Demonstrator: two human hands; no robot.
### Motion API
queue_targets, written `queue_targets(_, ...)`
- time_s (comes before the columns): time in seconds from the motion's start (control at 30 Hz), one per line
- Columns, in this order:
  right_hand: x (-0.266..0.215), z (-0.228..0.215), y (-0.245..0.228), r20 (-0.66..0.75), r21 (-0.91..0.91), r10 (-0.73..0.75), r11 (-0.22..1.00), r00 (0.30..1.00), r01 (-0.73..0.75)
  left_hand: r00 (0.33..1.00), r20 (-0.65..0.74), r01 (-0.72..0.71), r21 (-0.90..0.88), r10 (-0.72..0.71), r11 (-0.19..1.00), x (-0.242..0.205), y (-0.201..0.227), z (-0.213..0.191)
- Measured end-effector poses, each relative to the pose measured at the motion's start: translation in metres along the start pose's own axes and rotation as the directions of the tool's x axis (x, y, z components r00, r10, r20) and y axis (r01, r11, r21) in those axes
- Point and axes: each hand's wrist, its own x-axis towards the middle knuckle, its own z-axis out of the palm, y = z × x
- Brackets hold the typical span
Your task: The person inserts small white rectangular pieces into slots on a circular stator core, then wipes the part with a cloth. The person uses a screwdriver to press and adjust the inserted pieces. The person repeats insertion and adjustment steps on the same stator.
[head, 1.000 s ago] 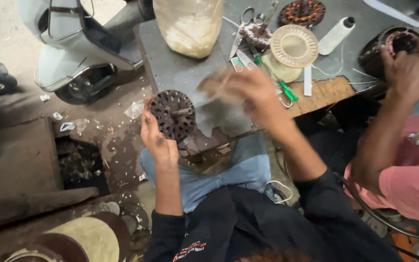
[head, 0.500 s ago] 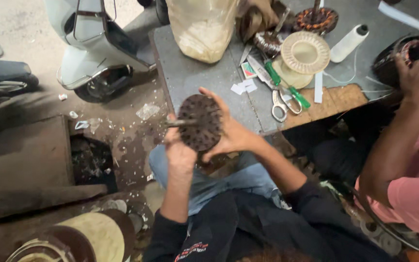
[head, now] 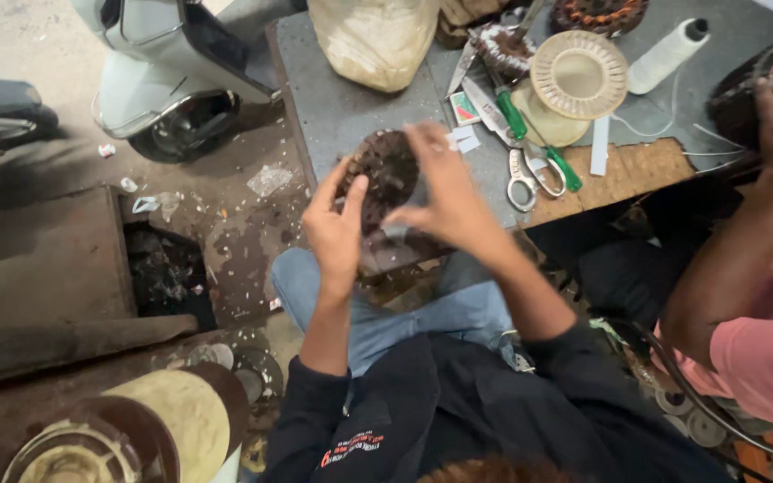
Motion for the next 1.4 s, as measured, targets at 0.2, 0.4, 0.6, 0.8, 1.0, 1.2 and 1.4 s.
queue_targets(0.2,-0.029,-0.041,0.04,0.032,-0.426,-0.004,0.904,0.999,0.017,1.0,0.0,0.026,-0.135,-0.026,0.99,0.008,-0.028,-0.004)
queue_targets(0.4,-0.064,-0.064,0.021,0.165,-0.255,0.029,0.967,0.986,0.014,0.998,0.046,0.065,-0.296,-0.053,0.953,0.009,-0.041,-0.002)
queue_targets(0.6,-0.094,-0.081,0.038,0.265,-0.088,-0.033,0.994,0.964,0.058,0.997,0.037,0.067,-0.159,-0.062,0.985,0.01,-0.032,-0.004)
queue_targets(0.8,-0.112,-0.081,0.053,0.259,-0.069,-0.028,0.997,0.965,0.047,0.993,-0.048,-0.099,0.104,0.105,0.99,0.008,0.008,-0.001)
queue_targets(1.0,-0.098,-0.04,0.04,-0.135,0.56,0.468,0.763,0.873,-0.322,0.781,0.239,-0.622,0.372,0.576,0.689,-0.019,0.043,0.012)
queue_targets(1.2,-0.057,0.002,0.011,-0.087,0.658,0.449,0.696,0.889,-0.287,0.893,0.31,-0.417,0.3,0.325,0.858,-0.011,0.036,0.023)
queue_targets(1.4,-0.041,0.005,0.01,-0.068,0.617,0.385,0.741,0.92,-0.265,0.922,0.249,-0.371,0.338,0.298,0.865,-0.008,0.029,0.017)
